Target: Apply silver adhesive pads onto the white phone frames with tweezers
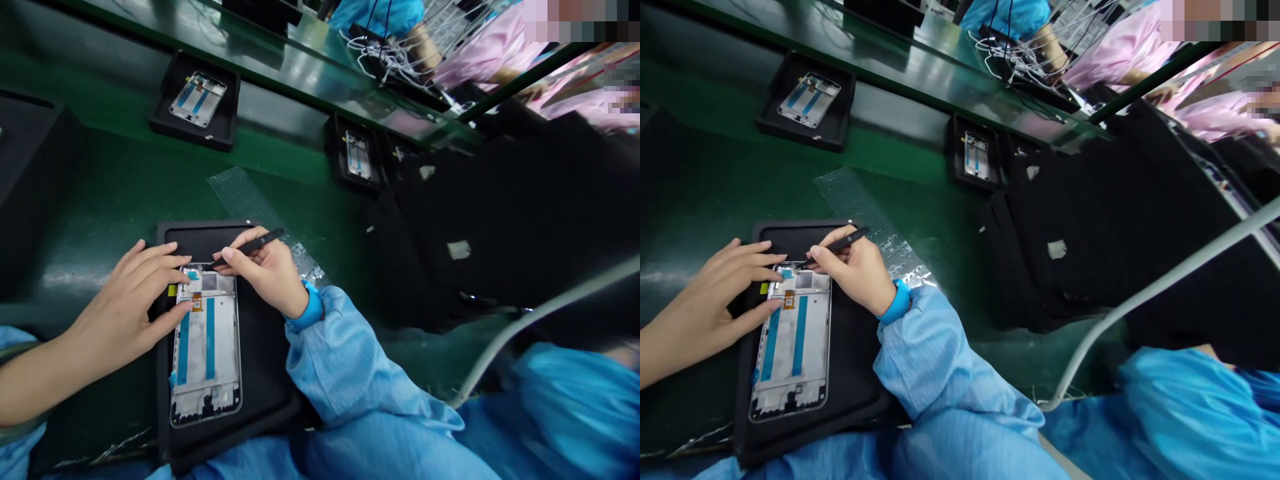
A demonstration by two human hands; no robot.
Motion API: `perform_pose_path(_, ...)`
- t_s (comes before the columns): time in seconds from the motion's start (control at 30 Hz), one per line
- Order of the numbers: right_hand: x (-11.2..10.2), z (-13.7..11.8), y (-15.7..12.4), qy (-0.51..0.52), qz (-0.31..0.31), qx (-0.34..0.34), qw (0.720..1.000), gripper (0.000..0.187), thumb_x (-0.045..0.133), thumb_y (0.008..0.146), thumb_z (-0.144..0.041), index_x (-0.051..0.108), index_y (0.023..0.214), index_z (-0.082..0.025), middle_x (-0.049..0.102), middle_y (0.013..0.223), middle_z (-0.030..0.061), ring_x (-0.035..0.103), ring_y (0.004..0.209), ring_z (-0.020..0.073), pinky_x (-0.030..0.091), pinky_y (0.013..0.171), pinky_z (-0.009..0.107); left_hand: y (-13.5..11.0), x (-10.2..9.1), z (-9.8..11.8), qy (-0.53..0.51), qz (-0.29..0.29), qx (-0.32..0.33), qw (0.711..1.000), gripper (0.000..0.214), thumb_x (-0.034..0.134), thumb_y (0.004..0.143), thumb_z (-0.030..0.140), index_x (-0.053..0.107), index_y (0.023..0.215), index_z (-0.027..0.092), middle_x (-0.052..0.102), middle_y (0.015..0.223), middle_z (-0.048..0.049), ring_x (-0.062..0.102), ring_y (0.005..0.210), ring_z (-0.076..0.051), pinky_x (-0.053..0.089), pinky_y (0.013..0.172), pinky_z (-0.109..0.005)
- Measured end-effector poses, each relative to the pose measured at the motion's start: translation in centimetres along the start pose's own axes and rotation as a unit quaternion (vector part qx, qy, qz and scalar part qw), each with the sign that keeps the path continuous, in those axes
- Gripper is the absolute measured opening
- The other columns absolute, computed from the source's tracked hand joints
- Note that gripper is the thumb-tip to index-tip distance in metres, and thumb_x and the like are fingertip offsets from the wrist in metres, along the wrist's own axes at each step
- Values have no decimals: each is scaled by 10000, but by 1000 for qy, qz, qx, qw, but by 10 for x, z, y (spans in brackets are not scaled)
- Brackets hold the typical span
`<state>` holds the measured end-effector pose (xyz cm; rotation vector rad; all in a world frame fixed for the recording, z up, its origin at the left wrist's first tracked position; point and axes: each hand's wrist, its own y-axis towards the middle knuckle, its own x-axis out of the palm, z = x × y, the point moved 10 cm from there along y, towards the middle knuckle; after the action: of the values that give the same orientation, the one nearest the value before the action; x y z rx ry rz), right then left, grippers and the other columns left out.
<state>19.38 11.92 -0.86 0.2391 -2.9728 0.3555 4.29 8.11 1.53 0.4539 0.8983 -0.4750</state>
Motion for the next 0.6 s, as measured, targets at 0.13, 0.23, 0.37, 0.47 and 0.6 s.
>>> perform_pose_path(0.13, 0, -2, -2, -45, 9, -21, 999, 377, 753, 713, -474, 532, 816, -187, 687, 752, 10, 719, 684, 152, 610, 670, 289, 0, 0, 0, 17, 1, 4, 1000, 308, 594, 836, 451, 578, 1083, 267, 626, 1265, -34, 436, 1329, -276, 197, 1178, -549)
perform_pose_path(0.23, 0, -5, -4, -72, 13, -39, 997, 363, 729, 739, -483, 535, 828, -188, 689, 767, 17, 722, 701, 162, 607, 680, 305, 0, -1, 0, 16, 2, -2, 1000, 297, 587, 836, 458, 584, 1070, 275, 629, 1256, -32, 441, 1323, -279, 202, 1173, -554)
perform_pose_path(0.37, 0, -6, -5, -98, 7, -58, 993, 337, 708, 769, -470, 534, 850, -192, 699, 806, 29, 727, 721, 169, 599, 682, 305, -1, 0, -1, 13, 0, -3, 1000, 296, 600, 827, 454, 581, 1064, 277, 624, 1258, -24, 432, 1330, -270, 199, 1179, -539)
perform_pose_path(0.47, 0, -6, -6, -124, 3, -68, 990, 313, 695, 787, -461, 537, 858, -200, 694, 789, 23, 724, 732, 172, 592, 682, 304, -1, 1, 0, 17, -1, 6, 1000, 292, 594, 839, 447, 567, 1069, 270, 611, 1273, -31, 413, 1343, -256, 187, 1186, -529)
perform_pose_path(0.6, -4, -7, -7, -166, 17, -81, 983, 287, 706, 784, -443, 553, 845, -208, 675, 746, 7, 704, 712, 164, 583, 667, 296, -1, 1, 0, 14, 0, 6, 1000, 285, 600, 835, 439, 571, 1059, 265, 612, 1272, -34, 416, 1342, -262, 194, 1185, -532)
